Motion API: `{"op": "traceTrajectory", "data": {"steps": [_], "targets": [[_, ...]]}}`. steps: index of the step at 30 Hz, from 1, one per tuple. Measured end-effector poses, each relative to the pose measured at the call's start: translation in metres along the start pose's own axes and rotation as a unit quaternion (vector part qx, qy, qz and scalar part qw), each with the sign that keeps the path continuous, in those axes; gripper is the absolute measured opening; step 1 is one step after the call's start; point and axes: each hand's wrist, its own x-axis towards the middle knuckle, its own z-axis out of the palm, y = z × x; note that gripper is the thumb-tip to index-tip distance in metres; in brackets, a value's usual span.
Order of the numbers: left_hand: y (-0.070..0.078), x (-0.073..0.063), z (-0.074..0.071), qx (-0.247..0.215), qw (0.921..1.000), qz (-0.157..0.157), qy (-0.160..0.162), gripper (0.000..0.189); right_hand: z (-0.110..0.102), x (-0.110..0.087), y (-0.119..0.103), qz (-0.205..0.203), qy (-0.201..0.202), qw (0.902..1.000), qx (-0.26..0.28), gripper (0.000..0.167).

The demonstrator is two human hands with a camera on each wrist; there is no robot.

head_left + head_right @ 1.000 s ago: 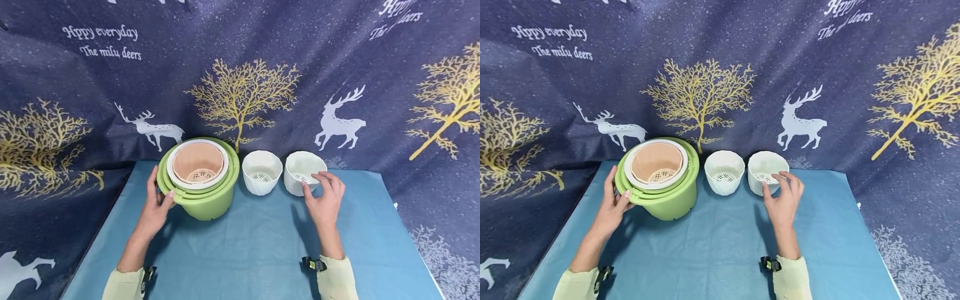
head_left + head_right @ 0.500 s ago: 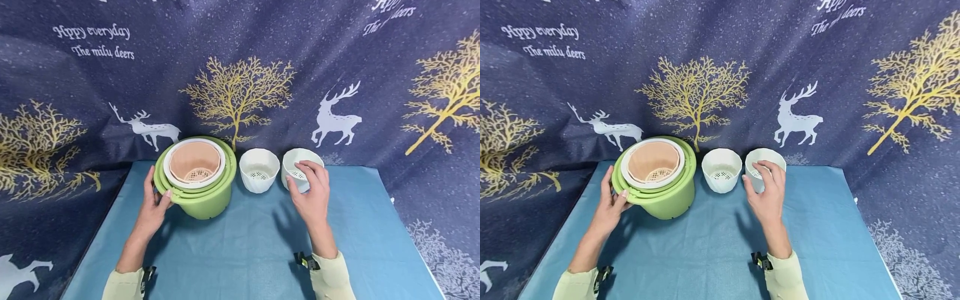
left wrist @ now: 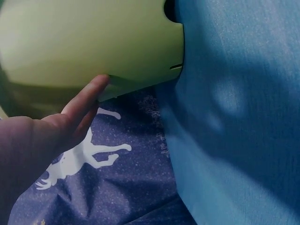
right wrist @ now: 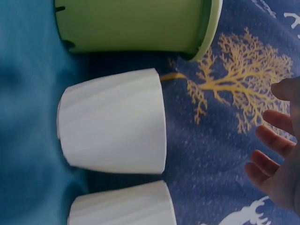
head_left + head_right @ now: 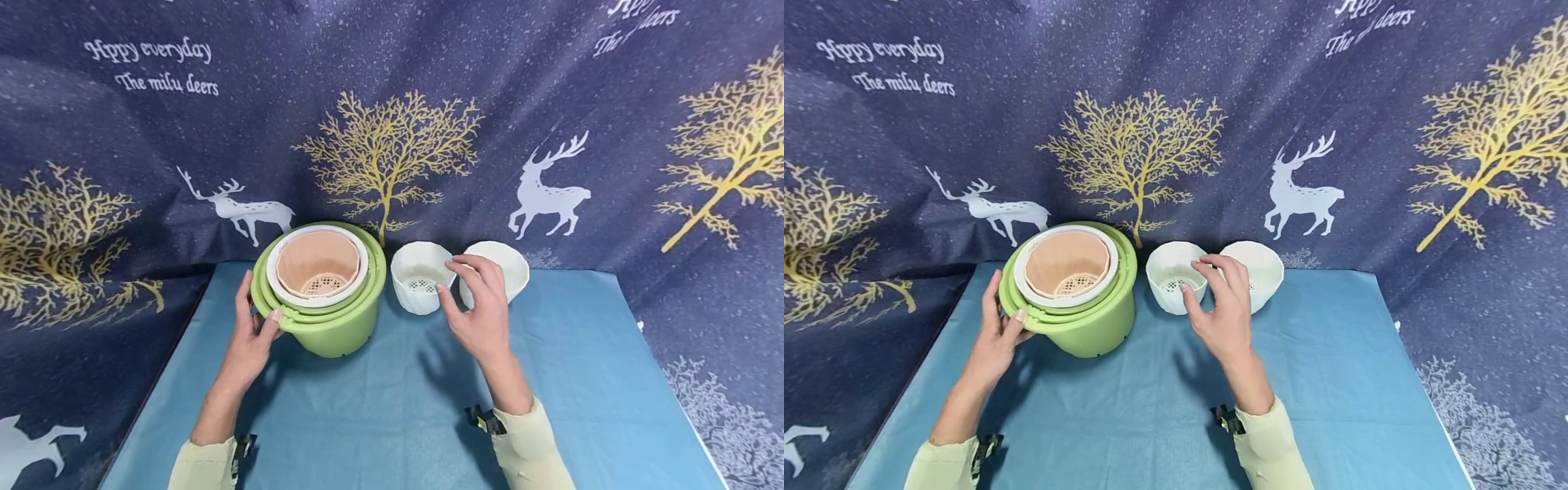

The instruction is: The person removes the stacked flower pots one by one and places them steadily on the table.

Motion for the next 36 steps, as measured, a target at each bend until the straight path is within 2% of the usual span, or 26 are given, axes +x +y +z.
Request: {"op": "traceTrajectory", "data": {"steps": [12,28,36], "targets": [[0.0,0.0,0.001,-0.007,1.0,0.005,0.001,0.078,0.017,0.013,-0.016,-0.061,-0.021,0.9971,0.04,0.032],[0.0,-0.001,0.002,-0.007,1.0,0.002,0.006,0.078,0.031,0.021,-0.032,-0.088,-0.077,0.9908,0.068,0.035],[0.001,-0.001,0.002,-0.002,1.0,-0.004,0.006,0.077,0.038,0.023,-0.038,-0.097,-0.12,0.9864,0.057,0.039]]}}
